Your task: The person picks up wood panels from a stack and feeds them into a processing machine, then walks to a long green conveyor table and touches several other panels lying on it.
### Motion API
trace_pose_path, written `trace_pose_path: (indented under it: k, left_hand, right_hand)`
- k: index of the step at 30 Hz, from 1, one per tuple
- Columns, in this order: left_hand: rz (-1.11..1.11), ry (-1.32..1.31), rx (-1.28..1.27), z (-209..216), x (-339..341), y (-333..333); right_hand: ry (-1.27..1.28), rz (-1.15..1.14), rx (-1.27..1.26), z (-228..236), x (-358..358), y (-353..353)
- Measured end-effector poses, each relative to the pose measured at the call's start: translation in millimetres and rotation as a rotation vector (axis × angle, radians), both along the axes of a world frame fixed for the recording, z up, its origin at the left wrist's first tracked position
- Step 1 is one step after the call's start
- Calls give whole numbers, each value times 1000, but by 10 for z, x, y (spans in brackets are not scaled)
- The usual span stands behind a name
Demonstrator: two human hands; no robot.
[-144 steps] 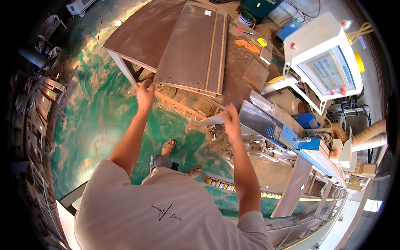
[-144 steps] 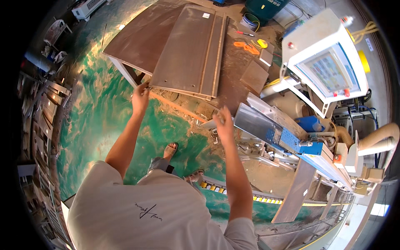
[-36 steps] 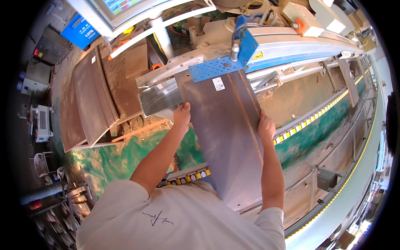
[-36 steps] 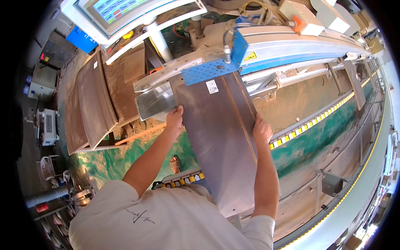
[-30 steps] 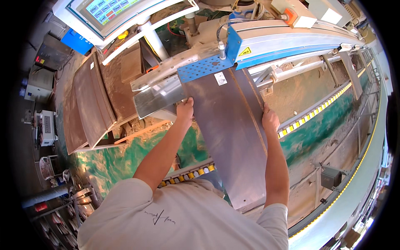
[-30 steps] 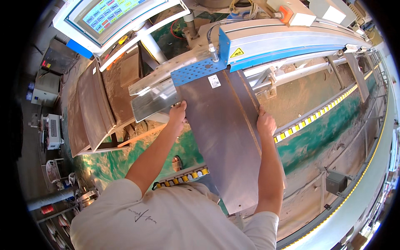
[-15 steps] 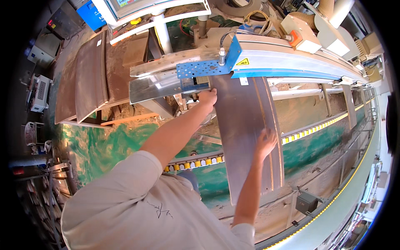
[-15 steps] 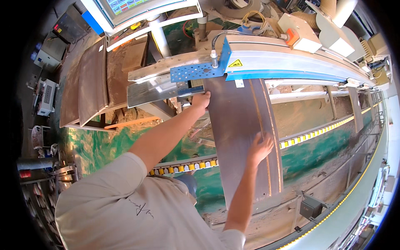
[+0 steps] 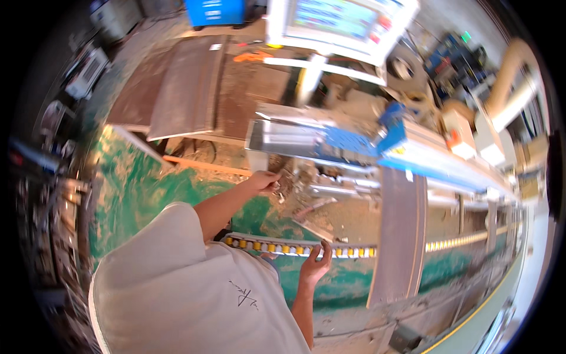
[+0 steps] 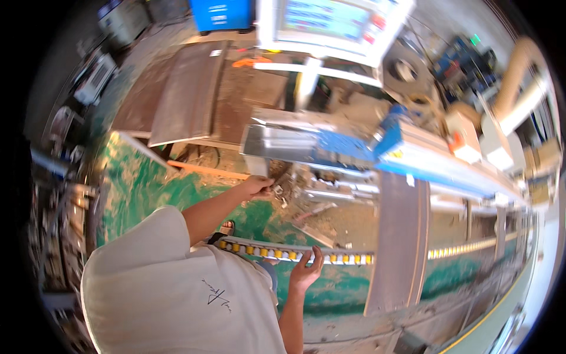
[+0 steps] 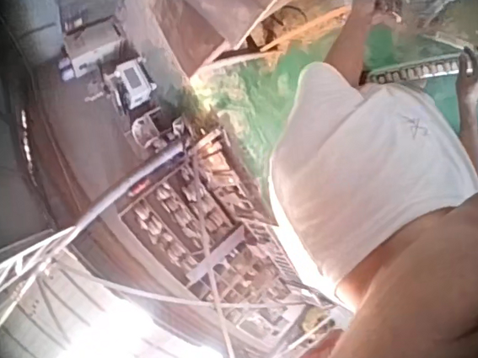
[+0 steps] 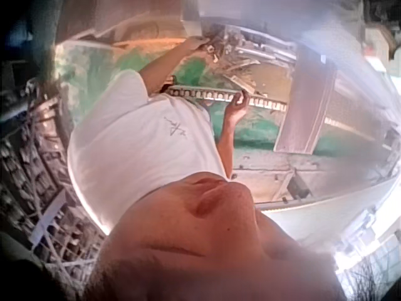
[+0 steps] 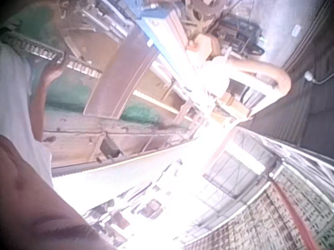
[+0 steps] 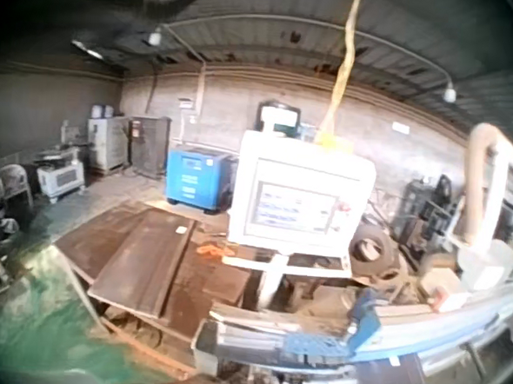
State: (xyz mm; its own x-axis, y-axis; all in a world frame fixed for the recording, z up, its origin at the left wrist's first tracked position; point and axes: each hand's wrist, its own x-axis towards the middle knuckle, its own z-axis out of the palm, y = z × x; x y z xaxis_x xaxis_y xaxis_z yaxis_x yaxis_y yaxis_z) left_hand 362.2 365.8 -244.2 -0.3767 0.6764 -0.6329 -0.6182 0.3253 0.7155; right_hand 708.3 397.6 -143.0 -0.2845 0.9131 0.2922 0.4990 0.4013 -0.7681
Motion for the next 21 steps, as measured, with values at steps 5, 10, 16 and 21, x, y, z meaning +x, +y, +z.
trace_pose_path:
  k: [5, 10, 16, 21]
  left_hand:
    - [736, -126, 117, -338, -1386, -2315]
    - [1088, -3, 238, 53, -2640, -3459]
    - [1067, 126, 90, -46, -3122, -3754]
    - [946, 22, 170, 144, -2461, -3695]
  right_hand:
    - [36, 313, -418, 74, -888, -282]
    - [-78, 626, -682, -278, -1799, -719]
    - [-191, 796, -990, -472, -3078, -1553]
    - [-145, 744, -1091, -260, -3666, -1973]
